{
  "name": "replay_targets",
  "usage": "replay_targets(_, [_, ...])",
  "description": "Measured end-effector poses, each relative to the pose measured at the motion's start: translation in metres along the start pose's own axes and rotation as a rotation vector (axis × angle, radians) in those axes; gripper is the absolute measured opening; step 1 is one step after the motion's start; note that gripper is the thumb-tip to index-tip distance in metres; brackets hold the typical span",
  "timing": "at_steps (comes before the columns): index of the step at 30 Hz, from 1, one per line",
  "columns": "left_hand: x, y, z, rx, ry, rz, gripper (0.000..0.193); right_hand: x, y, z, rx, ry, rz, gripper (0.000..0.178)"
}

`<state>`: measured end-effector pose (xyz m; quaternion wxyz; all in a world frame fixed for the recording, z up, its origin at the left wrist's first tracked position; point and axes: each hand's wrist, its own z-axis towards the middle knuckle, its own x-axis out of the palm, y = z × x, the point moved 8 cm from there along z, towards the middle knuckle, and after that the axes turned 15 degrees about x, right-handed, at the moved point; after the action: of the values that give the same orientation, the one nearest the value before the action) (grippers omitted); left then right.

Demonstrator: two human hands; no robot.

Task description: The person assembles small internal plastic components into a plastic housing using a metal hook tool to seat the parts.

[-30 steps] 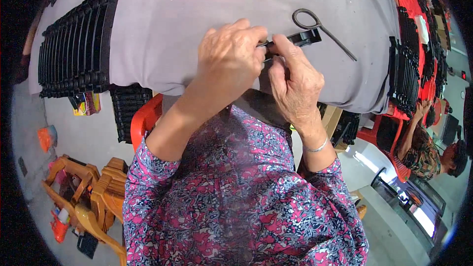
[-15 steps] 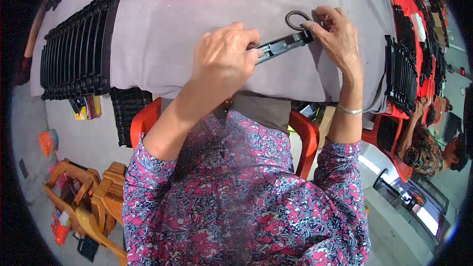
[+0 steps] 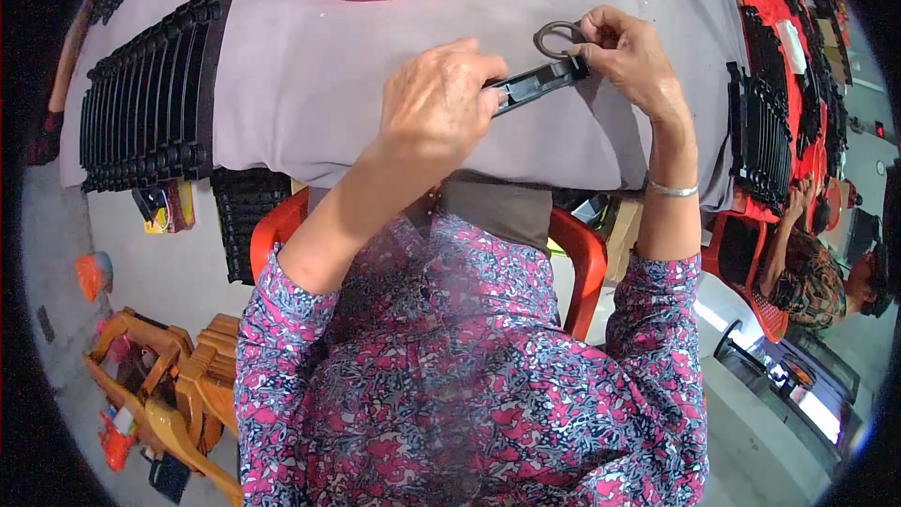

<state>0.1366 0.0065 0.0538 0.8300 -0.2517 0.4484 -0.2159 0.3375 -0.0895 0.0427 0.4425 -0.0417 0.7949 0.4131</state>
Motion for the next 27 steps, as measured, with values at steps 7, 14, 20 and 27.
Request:
replay_targets(7, [0.004,0.004,0.000,-0.108,0.097,-0.011,0.011,-0.011,0.015,-0.030,-0.059,-0.387,0.030,0.025])
replay_targets(14, [0.001,0.002,0.000,-0.096,0.087,-0.011,0.011,-0.056,0.068,-0.071,-0.195,-0.388,0.798,0.031])
replay_targets(20, [0.004,0.006,0.001,-0.062,0.048,-0.041,0.013,-0.019,0.099,-0.065,-0.413,0.267,1.438,0.042])
replay_targets(27, [0.000,0.001,0.002,-0.020,0.018,-0.027,0.015,0.014,0.100,-0.056,-0.377,0.280,1.391,0.046])
